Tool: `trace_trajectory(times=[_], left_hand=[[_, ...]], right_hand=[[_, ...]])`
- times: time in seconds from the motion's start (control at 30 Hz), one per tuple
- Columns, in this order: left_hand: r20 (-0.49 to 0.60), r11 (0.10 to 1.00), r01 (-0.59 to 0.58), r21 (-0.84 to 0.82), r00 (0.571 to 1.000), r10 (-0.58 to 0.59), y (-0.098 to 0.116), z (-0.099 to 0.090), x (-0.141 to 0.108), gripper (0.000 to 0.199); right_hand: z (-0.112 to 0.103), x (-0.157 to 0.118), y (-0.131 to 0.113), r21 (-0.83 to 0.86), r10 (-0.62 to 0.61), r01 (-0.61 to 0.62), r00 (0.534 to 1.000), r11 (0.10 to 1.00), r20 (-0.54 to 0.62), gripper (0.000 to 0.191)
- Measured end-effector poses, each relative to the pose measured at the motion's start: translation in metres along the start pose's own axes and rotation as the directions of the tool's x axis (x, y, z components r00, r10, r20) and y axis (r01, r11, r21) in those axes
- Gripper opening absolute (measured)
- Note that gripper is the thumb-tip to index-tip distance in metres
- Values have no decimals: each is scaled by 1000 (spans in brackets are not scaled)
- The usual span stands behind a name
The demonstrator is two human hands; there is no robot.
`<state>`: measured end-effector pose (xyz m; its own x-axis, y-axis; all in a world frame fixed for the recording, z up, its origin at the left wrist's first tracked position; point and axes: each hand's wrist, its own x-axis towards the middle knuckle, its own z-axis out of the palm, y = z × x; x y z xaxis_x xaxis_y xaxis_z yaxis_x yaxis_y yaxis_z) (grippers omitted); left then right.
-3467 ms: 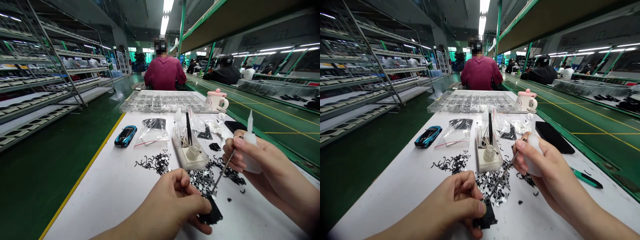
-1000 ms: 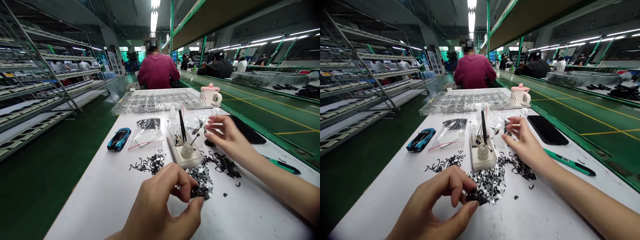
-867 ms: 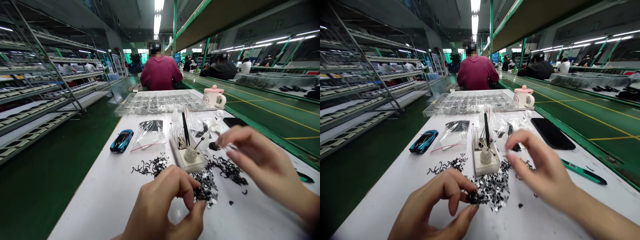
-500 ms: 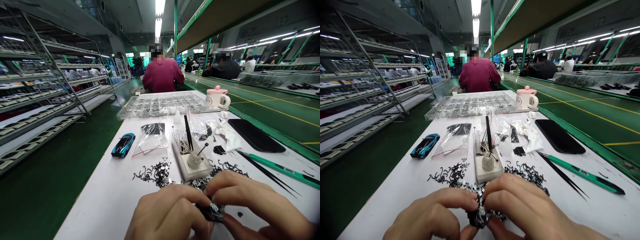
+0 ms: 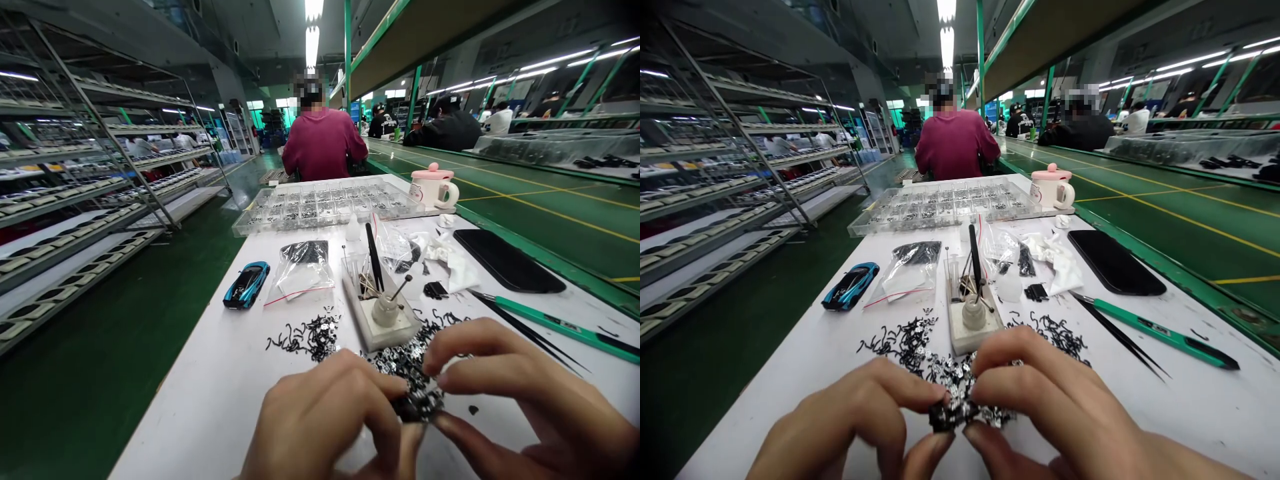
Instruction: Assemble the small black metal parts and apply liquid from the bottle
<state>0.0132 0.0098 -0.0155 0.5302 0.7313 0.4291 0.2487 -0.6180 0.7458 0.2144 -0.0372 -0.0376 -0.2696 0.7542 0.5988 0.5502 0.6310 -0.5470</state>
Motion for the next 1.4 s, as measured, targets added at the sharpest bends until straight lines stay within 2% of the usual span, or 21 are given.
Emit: trace_trajectory(times=[0.07,0.23,0.3,0.4,0.53,0.67,0.8,1.0,1.17,1.27,1.4], left_hand=[[-52,1000,26,13,998,-25,3,2,0,34],[11,995,98,-5,995,-98,-1,7,-4,35],[22,996,83,-14,996,-82,-4,7,-5,36],[38,999,37,-22,999,-36,-9,7,-6,35],[44,999,-7,-38,999,9,-11,7,-6,36],[35,1000,5,-6,999,-5,-9,6,-4,37],[45,1000,-11,27,999,10,-6,6,-4,36],[32,999,40,33,999,-41,-3,6,-6,35],[-2,996,92,-5,996,-92,1,4,-1,35],[-52,999,5,-39,999,-7,1,4,2,33],[-117,988,-121,-100,987,109,-4,8,0,35]], right_hand=[[1,-2,-2,-75,-30,30,1000,997,-2,30],[2,-3,-6,-202,-25,24,1000,979,-5,17],[1,-3,-6,-203,-22,23,1000,979,8,18],[-2,-2,-5,-207,-56,73,995,976,86,22],[-2,-1,-4,-225,-87,101,994,969,71,16],[1,3,-2,-233,-120,136,989,963,81,17],[4,5,-1,-217,-94,111,991,970,91,15],[6,4,-1,-129,-72,79,996,989,58,11],[1,4,3,-42,41,-39,998,998,51,11],[-1,5,4,40,82,-84,995,996,59,15],[-3,5,2,33,127,-131,987,991,102,29]])
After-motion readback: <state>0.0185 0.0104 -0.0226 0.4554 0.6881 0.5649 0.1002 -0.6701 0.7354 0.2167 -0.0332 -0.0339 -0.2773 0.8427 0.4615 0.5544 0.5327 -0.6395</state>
